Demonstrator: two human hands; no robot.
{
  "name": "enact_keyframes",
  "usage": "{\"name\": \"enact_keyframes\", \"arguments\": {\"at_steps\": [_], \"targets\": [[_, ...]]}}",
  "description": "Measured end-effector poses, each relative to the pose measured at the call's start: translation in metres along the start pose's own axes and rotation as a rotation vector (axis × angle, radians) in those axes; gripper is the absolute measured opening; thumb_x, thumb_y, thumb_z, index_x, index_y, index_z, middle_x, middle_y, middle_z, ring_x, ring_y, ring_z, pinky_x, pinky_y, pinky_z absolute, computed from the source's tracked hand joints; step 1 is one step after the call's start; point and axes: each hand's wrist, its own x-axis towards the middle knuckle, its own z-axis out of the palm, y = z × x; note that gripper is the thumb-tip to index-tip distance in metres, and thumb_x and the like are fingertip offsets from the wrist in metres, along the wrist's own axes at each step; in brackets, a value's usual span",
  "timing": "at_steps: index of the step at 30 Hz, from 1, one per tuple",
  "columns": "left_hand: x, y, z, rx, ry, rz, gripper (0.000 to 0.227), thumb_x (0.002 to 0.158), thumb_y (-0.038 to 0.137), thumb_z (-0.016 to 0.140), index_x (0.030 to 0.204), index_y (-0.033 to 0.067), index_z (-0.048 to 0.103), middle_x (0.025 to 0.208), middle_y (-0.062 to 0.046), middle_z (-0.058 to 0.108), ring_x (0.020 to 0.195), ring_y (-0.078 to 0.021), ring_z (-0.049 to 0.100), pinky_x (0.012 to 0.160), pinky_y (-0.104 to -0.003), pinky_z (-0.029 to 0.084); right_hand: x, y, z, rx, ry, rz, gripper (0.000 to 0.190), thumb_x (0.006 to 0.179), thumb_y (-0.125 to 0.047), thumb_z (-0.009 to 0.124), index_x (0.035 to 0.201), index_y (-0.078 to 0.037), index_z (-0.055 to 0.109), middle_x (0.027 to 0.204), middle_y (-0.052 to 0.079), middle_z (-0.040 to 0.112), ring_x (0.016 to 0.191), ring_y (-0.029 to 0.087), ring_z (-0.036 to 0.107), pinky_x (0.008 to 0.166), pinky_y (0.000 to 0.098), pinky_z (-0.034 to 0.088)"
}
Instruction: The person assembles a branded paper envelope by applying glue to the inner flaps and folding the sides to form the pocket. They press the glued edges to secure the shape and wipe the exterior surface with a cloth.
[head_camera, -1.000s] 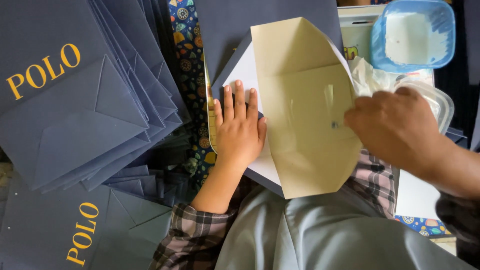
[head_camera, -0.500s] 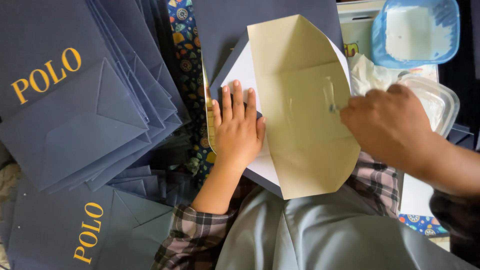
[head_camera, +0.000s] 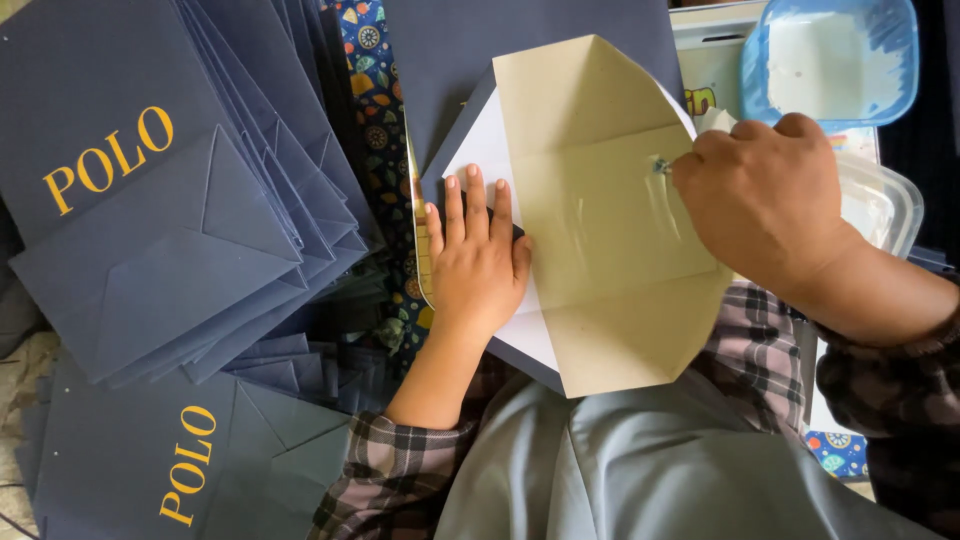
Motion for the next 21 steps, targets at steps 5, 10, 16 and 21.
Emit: {"name": "enact_keyframes", "arguments": {"at_steps": [5,10,16,21], "targets": [[0.002,0.000,-0.005,0.024,-0.014,0.011,0.067,0.098,0.042,0.057,0.157,0.0111,0.047,0.168,-0.019,0.028,0.156,-0.0397,0.025,0.125,-0.060,0.022,-0.012,0.003,-0.008,0.063,-0.176,-0.064,0.028,0.065,-0.003,0.064,0.059,-0.027,0.052,0.065,-0.009,0.053,0.069,0.019,0.063,0.057,0.0315,0.036],[0.000,-0.001,-0.005,0.052,-0.020,0.017,0.067,0.100,0.042,0.056,0.158,0.0113,0.044,0.168,-0.019,0.027,0.155,-0.0408,0.026,0.125,-0.059,0.023,-0.028,0.008,-0.028,0.200,-0.344,-0.104,0.044,0.088,-0.005,0.058,0.051,-0.024,0.046,0.059,-0.009,0.051,0.059,0.017,0.056,0.058,0.0336,0.047],[0.001,0.000,-0.004,0.056,-0.008,0.022,0.066,0.100,0.043,0.056,0.157,0.0109,0.045,0.167,-0.019,0.028,0.155,-0.0416,0.027,0.124,-0.061,0.025,-0.037,0.026,-0.043,0.085,-0.236,-0.133,0.030,0.098,-0.027,0.059,0.071,-0.041,0.059,0.071,-0.015,0.058,0.069,0.015,0.066,0.060,0.0326,0.049],[0.002,-0.001,-0.004,0.054,-0.037,0.033,0.069,0.099,0.045,0.053,0.157,0.0088,0.044,0.167,-0.021,0.029,0.154,-0.0438,0.027,0.123,-0.061,0.024,-0.038,0.051,-0.066,0.986,0.022,0.270,0.005,0.106,-0.005,0.078,0.107,-0.005,0.082,0.090,0.009,0.074,0.082,0.020,0.067,0.086,0.0344,0.053]]}}
